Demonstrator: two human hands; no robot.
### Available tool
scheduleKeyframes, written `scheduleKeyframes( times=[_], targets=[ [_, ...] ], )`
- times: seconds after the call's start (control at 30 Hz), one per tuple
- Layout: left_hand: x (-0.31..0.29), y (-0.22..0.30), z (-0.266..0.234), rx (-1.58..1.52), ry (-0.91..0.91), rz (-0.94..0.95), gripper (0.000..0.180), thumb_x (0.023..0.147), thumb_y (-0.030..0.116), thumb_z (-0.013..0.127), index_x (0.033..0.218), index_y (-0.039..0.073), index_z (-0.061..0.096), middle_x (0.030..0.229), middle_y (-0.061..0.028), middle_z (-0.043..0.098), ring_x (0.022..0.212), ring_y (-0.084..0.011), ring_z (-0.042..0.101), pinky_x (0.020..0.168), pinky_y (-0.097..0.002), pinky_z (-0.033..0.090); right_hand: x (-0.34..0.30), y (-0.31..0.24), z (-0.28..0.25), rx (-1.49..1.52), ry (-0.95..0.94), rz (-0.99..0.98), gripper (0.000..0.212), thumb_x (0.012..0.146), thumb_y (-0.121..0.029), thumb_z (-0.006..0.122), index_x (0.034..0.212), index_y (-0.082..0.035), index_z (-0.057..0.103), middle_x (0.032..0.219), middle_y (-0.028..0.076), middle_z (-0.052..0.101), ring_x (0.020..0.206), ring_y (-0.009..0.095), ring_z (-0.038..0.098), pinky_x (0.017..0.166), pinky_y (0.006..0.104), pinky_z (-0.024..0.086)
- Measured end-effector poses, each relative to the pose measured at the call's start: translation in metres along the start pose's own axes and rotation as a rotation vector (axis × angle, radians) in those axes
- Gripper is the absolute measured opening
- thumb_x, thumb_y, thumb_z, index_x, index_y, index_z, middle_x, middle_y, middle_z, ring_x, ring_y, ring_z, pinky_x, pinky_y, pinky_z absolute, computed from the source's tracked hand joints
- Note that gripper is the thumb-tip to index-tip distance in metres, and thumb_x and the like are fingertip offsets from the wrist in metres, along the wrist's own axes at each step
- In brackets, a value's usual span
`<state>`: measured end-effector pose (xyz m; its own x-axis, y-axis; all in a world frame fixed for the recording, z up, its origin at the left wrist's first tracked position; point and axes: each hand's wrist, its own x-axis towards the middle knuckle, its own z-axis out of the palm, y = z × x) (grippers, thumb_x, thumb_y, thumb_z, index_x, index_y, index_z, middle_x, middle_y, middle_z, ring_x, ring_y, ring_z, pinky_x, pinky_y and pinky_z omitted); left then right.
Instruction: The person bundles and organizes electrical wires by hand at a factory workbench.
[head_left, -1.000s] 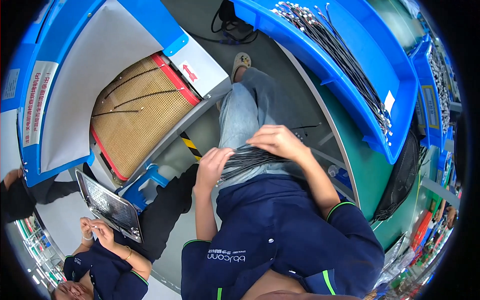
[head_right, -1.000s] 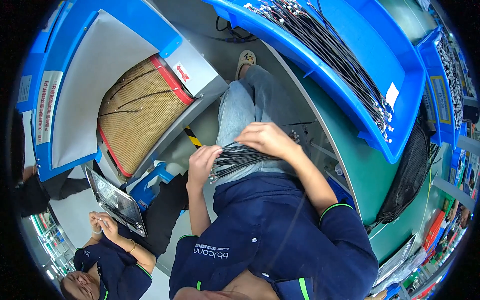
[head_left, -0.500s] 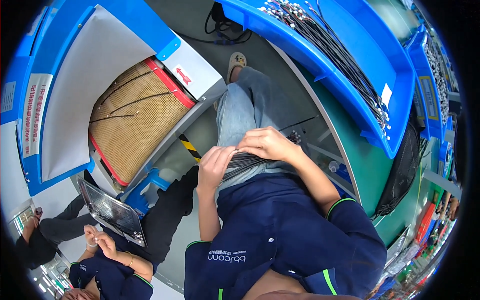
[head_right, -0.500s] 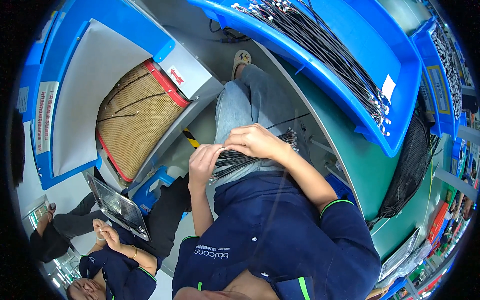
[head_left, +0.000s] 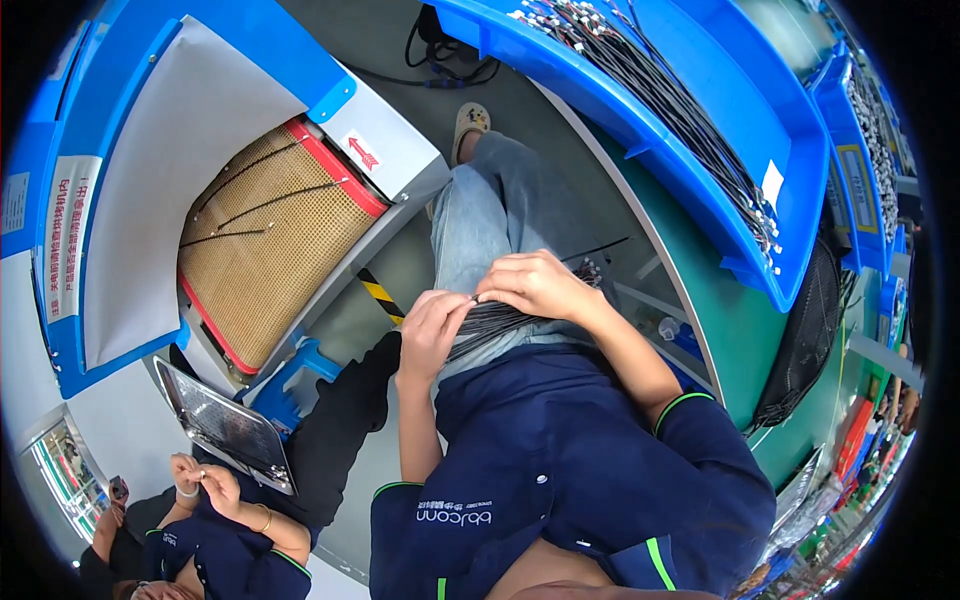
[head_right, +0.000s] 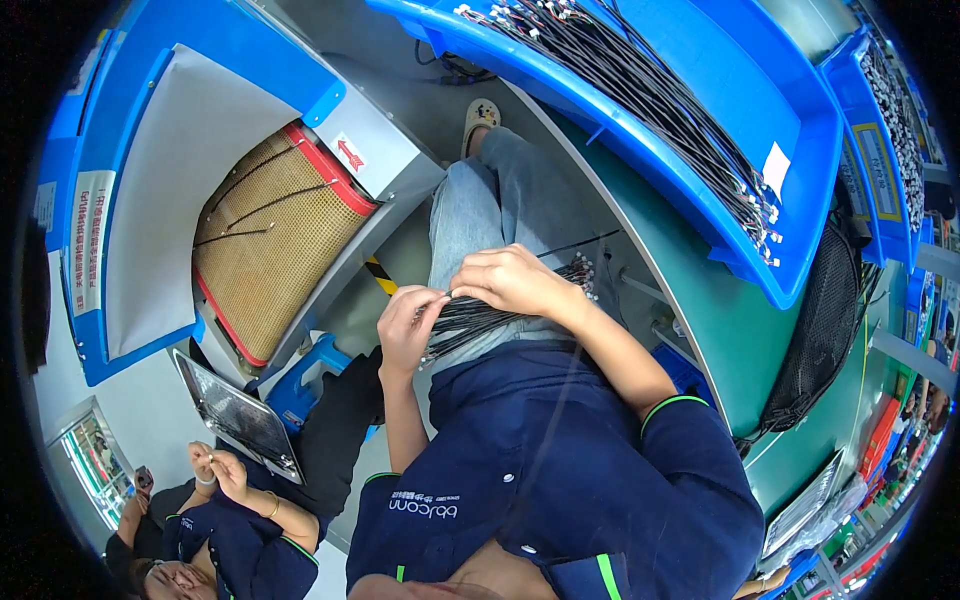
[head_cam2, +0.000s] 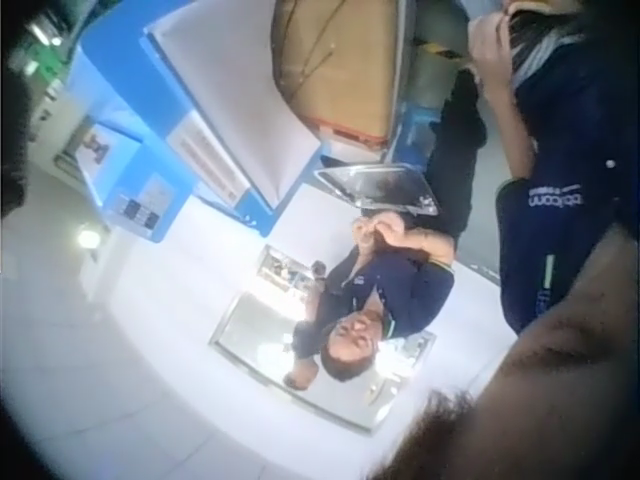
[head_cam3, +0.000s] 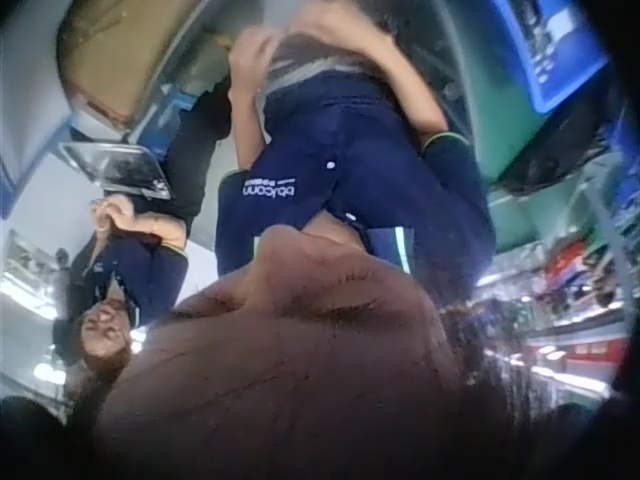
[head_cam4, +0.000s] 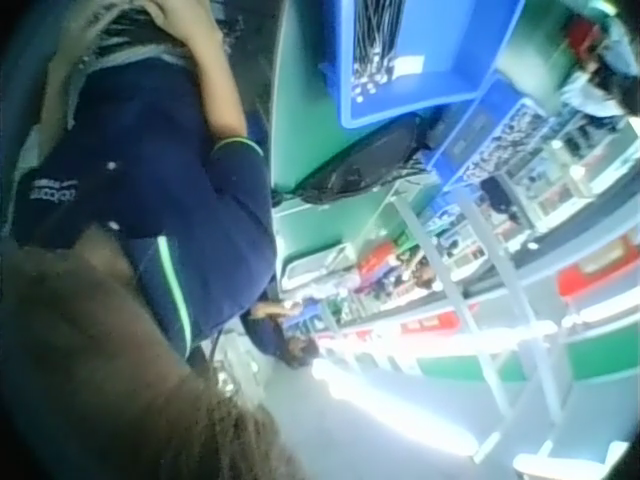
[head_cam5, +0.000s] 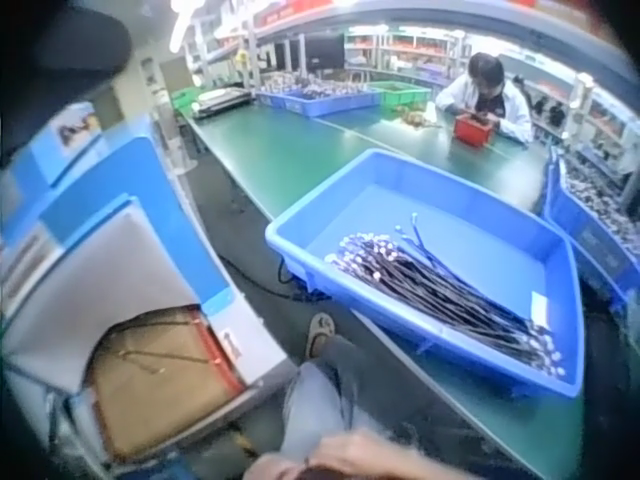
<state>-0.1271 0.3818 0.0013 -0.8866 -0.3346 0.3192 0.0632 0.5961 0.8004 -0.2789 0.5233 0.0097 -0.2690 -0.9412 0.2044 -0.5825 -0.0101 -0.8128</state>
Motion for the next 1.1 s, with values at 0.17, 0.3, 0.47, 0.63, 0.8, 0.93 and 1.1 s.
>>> scheduleKeyframes(
  times=[0.17,0.3,0.47,0.63,0.8,0.93,1.1],
  targets=[
    [-0.005,-0.006,0.003,-0.084,0.011,0.008,0.02,0.077,-0.005,0.07,0.092,0.001,0.057,0.082,-0.0099,0.065,0.075,-0.0201,0.063,0.063,-0.0281,0.051,-0.001,-0.001,0.0,-0.004,-0.028,0.03,0.012,0.085,-0.018,0.062,0.089,-0.007,0.064,0.082,0.007,0.063,0.075,0.026,0.063,0.065,0.0354,0.051],
    [-0.006,-0.002,0.004,-0.115,0.018,-0.143,0.021,0.077,-0.001,0.07,0.091,0.002,0.055,0.08,-0.0101,0.064,0.072,-0.0244,0.062,0.064,-0.0329,0.05,-0.002,0.004,0.001,0.088,0.027,-0.035,0.012,0.083,-0.016,0.065,0.09,-0.007,0.065,0.082,0.007,0.063,0.074,0.025,0.064,0.065,0.0347,0.052],
    [-0.003,-0.001,0.003,-0.031,0.002,-0.08,0.019,0.076,-0.003,0.071,0.09,0.001,0.06,0.082,-0.0096,0.065,0.076,-0.021,0.064,0.064,-0.0295,0.051,-0.002,0.004,0.003,0.066,0.075,-0.06,0.012,0.082,-0.014,0.066,0.089,-0.005,0.065,0.082,0.006,0.063,0.074,0.025,0.064,0.065,0.0338,0.052],
    [0.002,0.0,0.001,0.061,-0.042,-0.012,0.016,0.076,-0.001,0.07,0.09,0.001,0.062,0.084,-0.0101,0.064,0.078,-0.0254,0.063,0.067,-0.0335,0.05,0.0,0.002,0.002,0.031,0.088,-0.059,0.011,0.082,-0.015,0.066,0.087,-0.006,0.065,0.08,0.006,0.063,0.073,0.025,0.064,0.064,0.0335,0.052],
    [0.005,0.003,0.001,0.083,-0.034,0.035,0.015,0.077,0.0,0.068,0.09,0.0,0.063,0.086,-0.0105,0.064,0.079,-0.027,0.062,0.07,-0.0352,0.051,-0.001,0.004,0.002,0.038,0.105,-0.037,0.011,0.082,-0.016,0.066,0.086,-0.006,0.065,0.079,0.007,0.062,0.072,0.025,0.063,0.064,0.0342,0.051],
    [0.005,0.002,0.001,0.104,-0.045,0.059,0.015,0.076,-0.001,0.068,0.09,-0.001,0.063,0.086,-0.0103,0.064,0.079,-0.0271,0.062,0.069,-0.0353,0.051,-0.002,0.003,0.004,0.035,0.085,-0.013,0.012,0.082,-0.017,0.067,0.086,-0.006,0.065,0.079,0.007,0.063,0.07,0.026,0.062,0.063,0.0343,0.051],
    [0.004,0.001,0.001,0.071,-0.041,0.066,0.017,0.073,-0.003,0.069,0.088,0.0,0.063,0.083,-0.0098,0.063,0.076,-0.0264,0.062,0.067,-0.0348,0.051,-0.005,0.006,0.002,0.047,0.043,0.017,0.011,0.08,-0.01,0.069,0.088,-0.003,0.067,0.083,0.008,0.066,0.075,0.025,0.064,0.067,0.0334,0.051]
  ],
)
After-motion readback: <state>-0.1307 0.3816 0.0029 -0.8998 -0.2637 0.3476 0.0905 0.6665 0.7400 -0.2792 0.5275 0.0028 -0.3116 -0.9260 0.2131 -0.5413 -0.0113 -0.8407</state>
